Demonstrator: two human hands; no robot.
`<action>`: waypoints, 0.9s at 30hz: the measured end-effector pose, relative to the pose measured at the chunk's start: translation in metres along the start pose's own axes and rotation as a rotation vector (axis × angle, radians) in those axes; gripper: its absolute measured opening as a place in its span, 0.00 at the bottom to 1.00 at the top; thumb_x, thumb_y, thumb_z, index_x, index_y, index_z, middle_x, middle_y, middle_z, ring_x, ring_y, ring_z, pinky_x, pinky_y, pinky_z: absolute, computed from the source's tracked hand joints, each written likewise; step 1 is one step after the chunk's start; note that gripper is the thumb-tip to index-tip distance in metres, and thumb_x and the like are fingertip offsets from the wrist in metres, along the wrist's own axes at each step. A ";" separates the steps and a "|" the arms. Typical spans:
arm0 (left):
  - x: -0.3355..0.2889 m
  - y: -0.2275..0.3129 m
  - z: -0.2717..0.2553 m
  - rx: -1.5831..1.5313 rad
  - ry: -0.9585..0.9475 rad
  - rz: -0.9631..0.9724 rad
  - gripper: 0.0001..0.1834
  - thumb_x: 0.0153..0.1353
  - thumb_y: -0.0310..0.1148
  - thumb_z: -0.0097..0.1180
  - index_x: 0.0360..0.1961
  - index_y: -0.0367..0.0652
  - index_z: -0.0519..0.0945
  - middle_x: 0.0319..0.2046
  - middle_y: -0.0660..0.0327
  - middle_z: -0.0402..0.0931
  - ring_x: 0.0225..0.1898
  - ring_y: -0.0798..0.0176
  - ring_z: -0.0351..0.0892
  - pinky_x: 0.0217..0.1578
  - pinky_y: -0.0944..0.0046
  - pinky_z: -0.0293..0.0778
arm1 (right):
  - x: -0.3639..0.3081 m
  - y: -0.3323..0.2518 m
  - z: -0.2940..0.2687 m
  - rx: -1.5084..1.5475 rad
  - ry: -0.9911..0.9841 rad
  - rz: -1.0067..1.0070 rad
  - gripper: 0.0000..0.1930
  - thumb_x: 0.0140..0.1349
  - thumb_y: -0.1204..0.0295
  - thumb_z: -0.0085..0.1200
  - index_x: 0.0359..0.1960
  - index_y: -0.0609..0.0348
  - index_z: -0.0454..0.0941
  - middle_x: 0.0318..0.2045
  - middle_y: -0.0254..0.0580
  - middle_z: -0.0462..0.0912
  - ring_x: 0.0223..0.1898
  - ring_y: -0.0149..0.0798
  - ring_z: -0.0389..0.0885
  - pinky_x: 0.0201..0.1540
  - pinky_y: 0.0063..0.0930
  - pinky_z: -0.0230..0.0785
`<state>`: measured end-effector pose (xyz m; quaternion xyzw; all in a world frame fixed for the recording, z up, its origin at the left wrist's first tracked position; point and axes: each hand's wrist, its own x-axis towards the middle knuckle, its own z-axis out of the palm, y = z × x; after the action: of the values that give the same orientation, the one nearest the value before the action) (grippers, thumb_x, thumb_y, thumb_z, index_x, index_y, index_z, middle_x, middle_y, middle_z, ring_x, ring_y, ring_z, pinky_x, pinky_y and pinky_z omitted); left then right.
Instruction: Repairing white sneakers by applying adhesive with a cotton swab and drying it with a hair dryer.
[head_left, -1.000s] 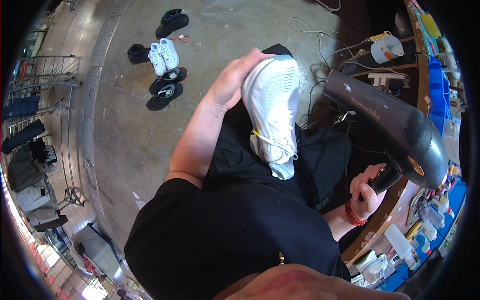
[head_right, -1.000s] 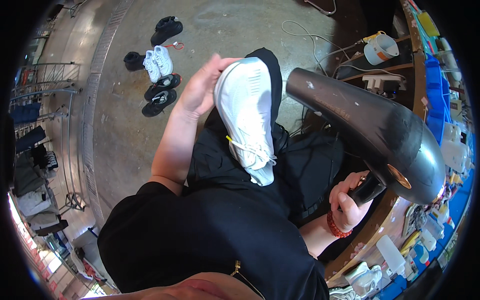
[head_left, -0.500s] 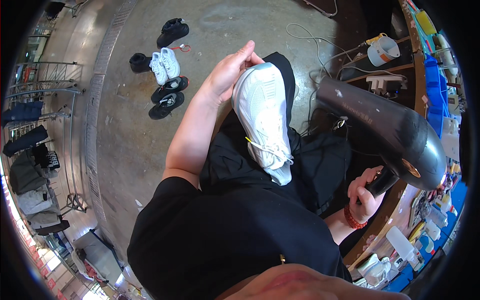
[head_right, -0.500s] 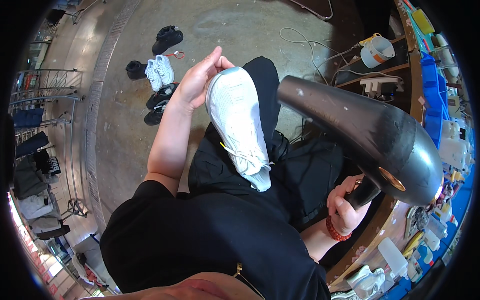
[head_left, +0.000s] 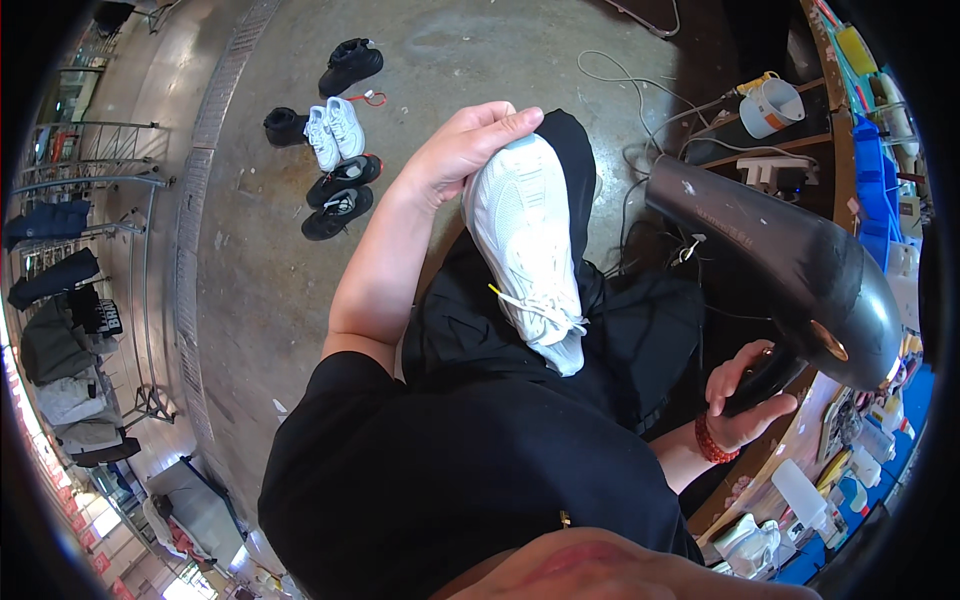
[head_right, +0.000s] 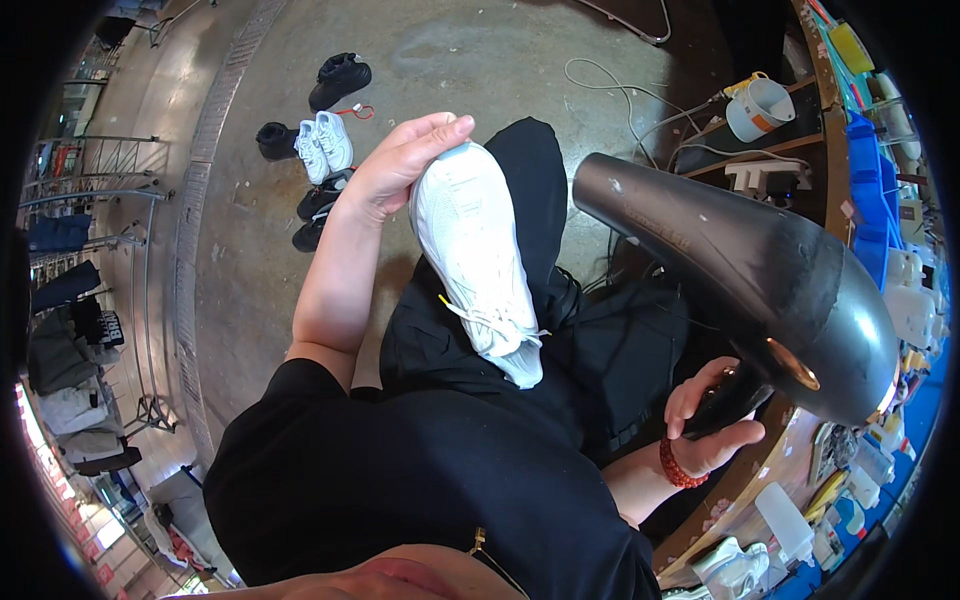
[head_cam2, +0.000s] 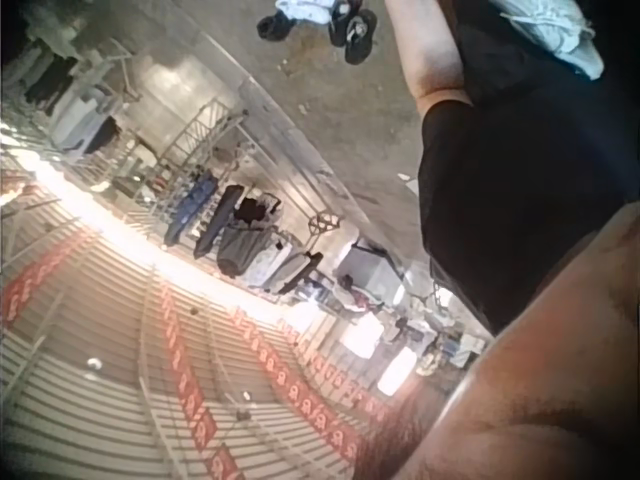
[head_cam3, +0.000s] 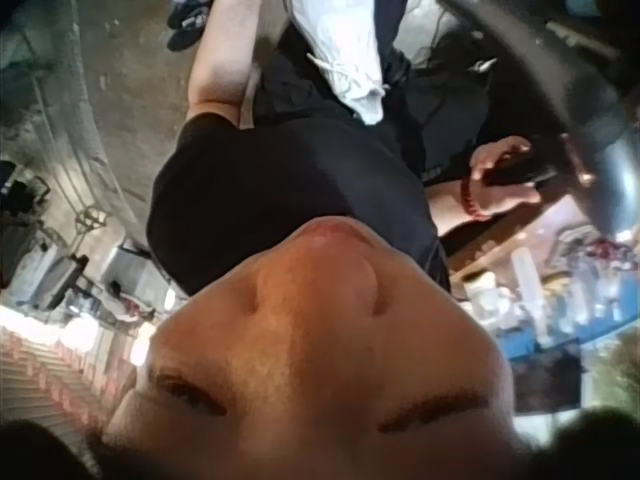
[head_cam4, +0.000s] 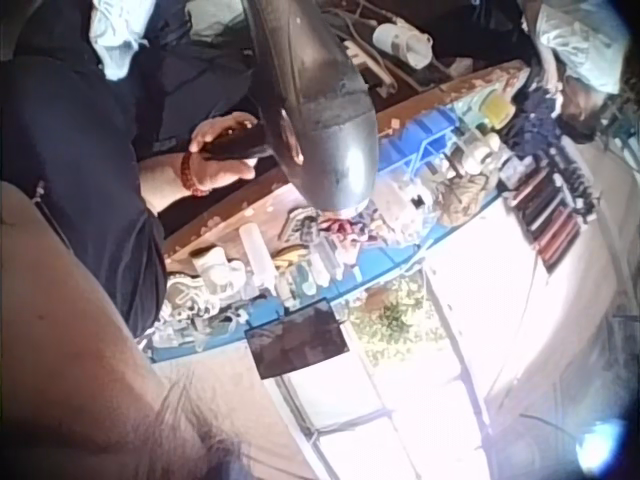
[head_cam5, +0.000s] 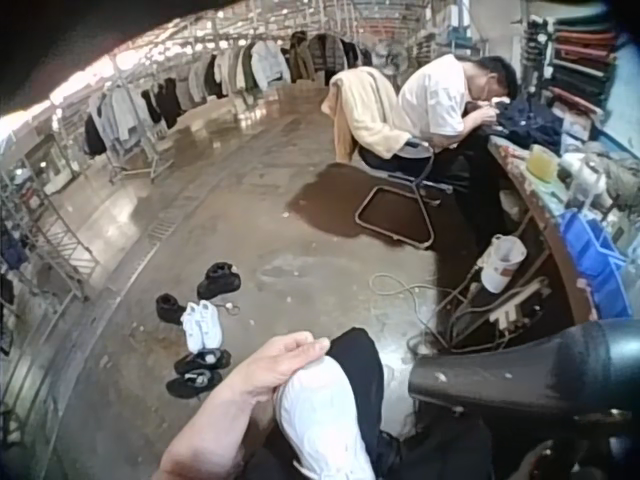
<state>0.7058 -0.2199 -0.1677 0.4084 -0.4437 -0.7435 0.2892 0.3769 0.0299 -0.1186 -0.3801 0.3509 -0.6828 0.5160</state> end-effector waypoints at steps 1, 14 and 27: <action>-0.001 -0.001 0.002 0.019 0.018 -0.004 0.18 0.68 0.48 0.59 0.34 0.42 0.79 0.28 0.68 0.78 0.29 0.77 0.76 0.31 0.73 0.73 | -0.003 0.000 -0.006 0.006 0.020 0.030 0.35 0.68 0.42 0.48 0.57 0.65 0.66 0.24 0.38 0.74 0.11 0.26 0.69 0.15 0.17 0.60; -0.011 -0.010 -0.006 0.080 0.009 0.061 0.11 0.65 0.39 0.63 0.33 0.43 0.78 0.27 0.70 0.77 0.30 0.79 0.74 0.30 0.75 0.71 | -0.008 0.002 -0.021 0.088 0.019 0.066 0.39 0.68 0.43 0.49 0.64 0.70 0.64 0.30 0.43 0.77 0.13 0.28 0.71 0.15 0.18 0.62; -0.025 -0.012 -0.018 0.113 0.018 0.064 0.10 0.65 0.37 0.63 0.33 0.43 0.77 0.28 0.70 0.76 0.31 0.78 0.73 0.33 0.74 0.69 | 0.011 -0.003 -0.012 -0.143 0.130 0.003 0.33 0.68 0.58 0.55 0.66 0.70 0.61 0.32 0.41 0.77 0.14 0.26 0.68 0.17 0.18 0.59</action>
<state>0.7329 -0.2026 -0.1751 0.4165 -0.4950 -0.7038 0.2935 0.3629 0.0205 -0.1202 -0.3702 0.4321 -0.6785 0.4647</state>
